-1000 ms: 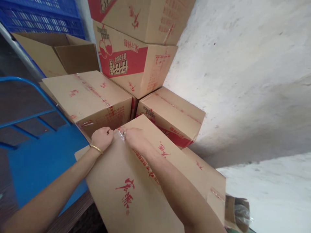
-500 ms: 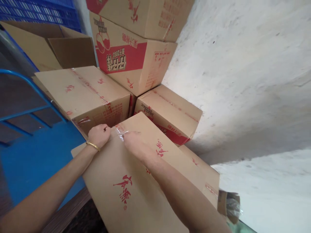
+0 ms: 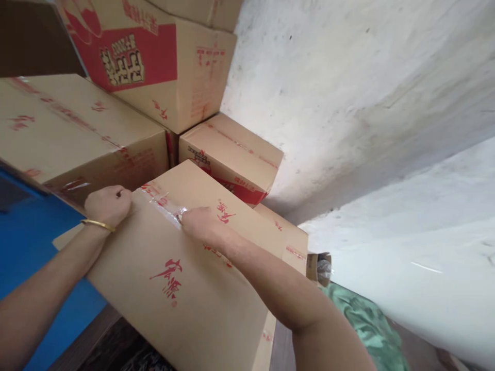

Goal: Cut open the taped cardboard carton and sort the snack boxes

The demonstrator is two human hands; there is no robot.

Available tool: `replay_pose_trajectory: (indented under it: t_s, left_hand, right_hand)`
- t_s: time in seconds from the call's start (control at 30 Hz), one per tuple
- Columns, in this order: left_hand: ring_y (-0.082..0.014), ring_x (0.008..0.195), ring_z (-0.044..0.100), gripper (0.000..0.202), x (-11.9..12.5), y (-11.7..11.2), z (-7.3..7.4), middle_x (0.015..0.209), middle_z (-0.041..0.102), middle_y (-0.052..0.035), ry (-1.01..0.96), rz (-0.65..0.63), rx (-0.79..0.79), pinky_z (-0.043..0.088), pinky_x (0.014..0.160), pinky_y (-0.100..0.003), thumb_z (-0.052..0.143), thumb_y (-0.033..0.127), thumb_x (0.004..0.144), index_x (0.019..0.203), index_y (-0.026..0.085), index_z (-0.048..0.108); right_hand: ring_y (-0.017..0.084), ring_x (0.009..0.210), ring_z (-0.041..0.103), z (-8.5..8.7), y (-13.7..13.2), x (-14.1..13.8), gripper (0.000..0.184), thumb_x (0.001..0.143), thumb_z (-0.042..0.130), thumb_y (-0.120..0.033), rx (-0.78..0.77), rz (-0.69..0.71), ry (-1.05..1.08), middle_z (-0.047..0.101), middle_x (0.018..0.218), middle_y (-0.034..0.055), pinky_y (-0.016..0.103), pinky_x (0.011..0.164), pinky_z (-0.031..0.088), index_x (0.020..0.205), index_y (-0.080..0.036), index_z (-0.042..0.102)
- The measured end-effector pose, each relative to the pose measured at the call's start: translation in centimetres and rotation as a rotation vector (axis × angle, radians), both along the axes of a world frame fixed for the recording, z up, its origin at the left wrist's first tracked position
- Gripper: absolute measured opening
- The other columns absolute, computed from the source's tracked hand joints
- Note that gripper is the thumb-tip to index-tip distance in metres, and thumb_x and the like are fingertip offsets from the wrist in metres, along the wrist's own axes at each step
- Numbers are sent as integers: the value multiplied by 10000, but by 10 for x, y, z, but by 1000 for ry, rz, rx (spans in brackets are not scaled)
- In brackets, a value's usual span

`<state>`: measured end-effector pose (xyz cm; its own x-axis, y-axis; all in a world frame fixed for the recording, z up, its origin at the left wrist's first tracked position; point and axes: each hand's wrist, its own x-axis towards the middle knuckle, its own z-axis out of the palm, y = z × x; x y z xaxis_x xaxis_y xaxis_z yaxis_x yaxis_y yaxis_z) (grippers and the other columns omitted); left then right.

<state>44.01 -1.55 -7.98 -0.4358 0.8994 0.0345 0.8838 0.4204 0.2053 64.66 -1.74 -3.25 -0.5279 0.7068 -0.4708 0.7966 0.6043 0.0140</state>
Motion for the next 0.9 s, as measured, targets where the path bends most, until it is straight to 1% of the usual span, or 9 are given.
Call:
replay_pose_trajectory:
  t_s: [0.07, 0.17, 0.33, 0.5, 0.63, 0.73, 0.8, 0.9]
  left_hand:
    - [-293, 999, 615, 482, 0, 0, 2, 1093, 671, -123, 8, 3, -11, 397, 688, -323, 248, 306, 837, 975, 128, 675]
    - [-286, 988, 612, 496, 0, 1, 3, 1095, 670, -123, 40, 4, -17, 392, 680, -314, 234, 302, 839, 990, 124, 671]
    - [-272, 965, 609, 492, 1, 2, 4, 1095, 670, -116, 89, 1, -35, 375, 655, -302, 229, 292, 844, 1001, 132, 668]
    - [-243, 934, 608, 471, 2, 2, 8, 1049, 673, -114, 105, -12, -46, 331, 617, -280, 232, 301, 847, 950, 122, 655]
    - [-249, 920, 609, 469, 0, 6, 5, 1040, 672, -118, 149, -6, -44, 312, 598, -277, 227, 299, 842, 961, 130, 647]
    - [-245, 894, 606, 463, -3, 9, -1, 1018, 671, -113, 166, -14, -32, 312, 588, -277, 219, 305, 840, 933, 130, 637]
    - [-235, 884, 600, 462, -4, 10, -3, 1014, 668, -109, 195, -19, -14, 315, 587, -278, 211, 298, 841, 933, 127, 630]
    - [-230, 881, 592, 464, -4, 9, -3, 1006, 666, -105, 233, -15, -13, 315, 582, -276, 205, 302, 841, 947, 130, 624]
  right_hand:
    - [270, 955, 686, -3, -1, 4, 300, 949, 382, -214, -10, -20, -4, 698, 1057, 185, 381, 766, 543, 1077, -131, 641]
    - [256, 963, 683, -5, -2, 8, 280, 909, 426, -150, -13, -17, -11, 701, 1055, 170, 375, 775, 544, 1100, -142, 631]
    - [268, 983, 673, -2, -11, 20, 326, 872, 420, -78, -19, 24, -46, 691, 1091, 159, 409, 761, 549, 1125, -143, 615]
    - [276, 971, 676, -5, -22, 40, 333, 884, 403, -93, -51, 19, -70, 693, 1076, 156, 395, 764, 543, 1152, -120, 600]
    - [275, 995, 671, -11, -31, 54, 315, 911, 406, -140, -80, -39, -92, 694, 1075, 149, 383, 767, 537, 1168, -108, 586]
    - [268, 993, 672, -7, -37, 61, 298, 948, 386, -201, -93, -58, -91, 696, 1069, 145, 375, 764, 534, 1136, -115, 601]
    - [262, 978, 675, -2, -41, 66, 275, 922, 416, -162, -105, -53, -113, 698, 1062, 140, 367, 762, 531, 1113, -113, 606]
    - [257, 960, 677, 4, -46, 71, 289, 897, 433, -124, -112, -66, -128, 698, 1055, 131, 362, 749, 529, 1144, -110, 581]
